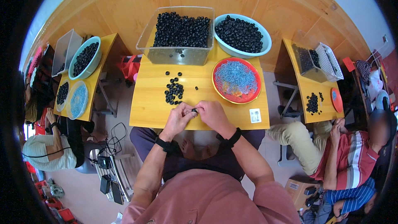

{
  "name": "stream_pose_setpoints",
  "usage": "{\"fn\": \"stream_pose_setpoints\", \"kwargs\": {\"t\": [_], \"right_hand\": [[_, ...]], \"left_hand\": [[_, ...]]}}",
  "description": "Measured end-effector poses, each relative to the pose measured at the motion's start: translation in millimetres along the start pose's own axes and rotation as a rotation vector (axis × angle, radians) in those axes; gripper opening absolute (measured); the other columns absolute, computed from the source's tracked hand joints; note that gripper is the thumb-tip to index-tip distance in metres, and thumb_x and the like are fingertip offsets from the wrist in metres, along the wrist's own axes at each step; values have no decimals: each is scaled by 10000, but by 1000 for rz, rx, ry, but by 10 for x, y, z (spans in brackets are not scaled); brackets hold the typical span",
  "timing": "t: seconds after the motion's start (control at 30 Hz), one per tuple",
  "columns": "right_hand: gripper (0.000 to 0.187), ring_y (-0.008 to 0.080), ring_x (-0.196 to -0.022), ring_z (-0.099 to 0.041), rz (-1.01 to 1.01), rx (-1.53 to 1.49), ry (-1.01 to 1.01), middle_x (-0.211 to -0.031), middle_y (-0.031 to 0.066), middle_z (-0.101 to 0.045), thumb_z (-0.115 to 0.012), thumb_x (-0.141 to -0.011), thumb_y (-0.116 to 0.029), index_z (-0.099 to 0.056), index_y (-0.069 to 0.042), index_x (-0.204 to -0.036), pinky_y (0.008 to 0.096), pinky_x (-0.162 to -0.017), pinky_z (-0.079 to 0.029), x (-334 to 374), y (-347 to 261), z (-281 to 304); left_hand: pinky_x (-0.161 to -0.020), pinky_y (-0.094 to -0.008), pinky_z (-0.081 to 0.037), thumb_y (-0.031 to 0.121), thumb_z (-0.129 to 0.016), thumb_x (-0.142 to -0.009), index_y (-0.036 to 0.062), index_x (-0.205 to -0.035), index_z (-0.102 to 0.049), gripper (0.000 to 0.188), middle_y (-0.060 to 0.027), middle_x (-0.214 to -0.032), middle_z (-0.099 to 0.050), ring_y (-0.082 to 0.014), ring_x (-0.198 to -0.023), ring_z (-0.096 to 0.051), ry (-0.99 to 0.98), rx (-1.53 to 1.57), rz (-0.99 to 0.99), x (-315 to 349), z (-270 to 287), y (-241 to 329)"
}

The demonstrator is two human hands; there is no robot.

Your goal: The recorder is sorting small black plastic parts and blue-green objects from containers at a table.

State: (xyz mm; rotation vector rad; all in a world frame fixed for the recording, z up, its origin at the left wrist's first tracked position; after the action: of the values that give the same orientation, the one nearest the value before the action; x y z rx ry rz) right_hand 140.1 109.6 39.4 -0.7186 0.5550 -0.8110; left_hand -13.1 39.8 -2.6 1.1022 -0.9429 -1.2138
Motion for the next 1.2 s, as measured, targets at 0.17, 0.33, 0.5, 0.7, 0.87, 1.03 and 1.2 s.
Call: {"fn": "stream_pose_setpoints", "kwargs": {"t": [0.17,0.33,0.5,0.7,0.87,1.03,1.2], "right_hand": [[133,396,-753,-706,146,164,-7,-821,209,-716,-647,-918,-128,-717,-21,-953,501,-691,-555,26,-62,-84],[146,388,-790,-707,278,210,113,-839,198,-723,-626,-923,-57,-695,-11,-1044,468,-706,-559,148,-205,-117],[155,368,-766,-700,137,109,152,-824,182,-725,-683,-904,-102,-670,-11,-1029,436,-689,-553,82,11,-66],[174,149,-728,-684,-158,-325,21,-776,88,-710,-747,-877,-76,-658,-16,-1014,312,-688,-541,23,266,-82],[147,88,-768,-650,-211,-632,-135,-832,34,-689,-751,-904,-88,-640,-15,-967,280,-682,-533,110,368,-175],[97,62,-748,-631,-245,-767,-202,-837,-6,-653,-719,-941,-65,-630,-30,-956,234,-672,-509,136,402,-174],[144,63,-694,-582,-233,-812,-241,-816,1,-642,-753,-924,-121,-641,-31,-914,233,-617,-484,125,474,-196]], "left_hand": [[-678,-246,-511,72,-729,-972,-32,-1049,-641,157,-20,-784,-682,-54,-744,-614,41,39,43,-23,-7,-88],[-701,-259,-526,60,-726,-972,-35,-1068,-626,168,-25,-799,-688,-61,-745,-620,76,62,40,-40,-2,-136],[-676,-276,-517,89,-759,-952,6,-1117,-640,220,-30,-765,-661,-86,-695,-597,69,-73,-48,-2,-16,46],[-632,-315,-506,136,-805,-911,28,-1095,-666,255,-79,-736,-629,-152,-645,-589,63,-150,-133,47,-35,230],[-650,-395,-512,165,-815,-886,22,-1072,-633,296,-133,-781,-596,-280,-678,-597,40,-277,-190,80,-83,196],[-727,-472,-505,270,-771,-913,10,-1008,-603,324,-188,-844,-596,-394,-805,-612,-54,-518,-292,53,-138,322],[-784,-492,-508,306,-733,-936,-1,-971,-612,332,-199,-882,-622,-406,-893,-619,-67,-581,-365,50,-191,352]]}}
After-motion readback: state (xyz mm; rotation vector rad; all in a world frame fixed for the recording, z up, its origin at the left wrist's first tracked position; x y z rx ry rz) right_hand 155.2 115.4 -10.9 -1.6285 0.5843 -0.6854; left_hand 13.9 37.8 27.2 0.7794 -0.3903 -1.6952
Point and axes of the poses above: each hand's wrist, its own x-axis away from the middle knuckle, its own z-axis out of the back of the hand, y = z × x, the point moved 4 cm from there along -x, towards the middle knuckle
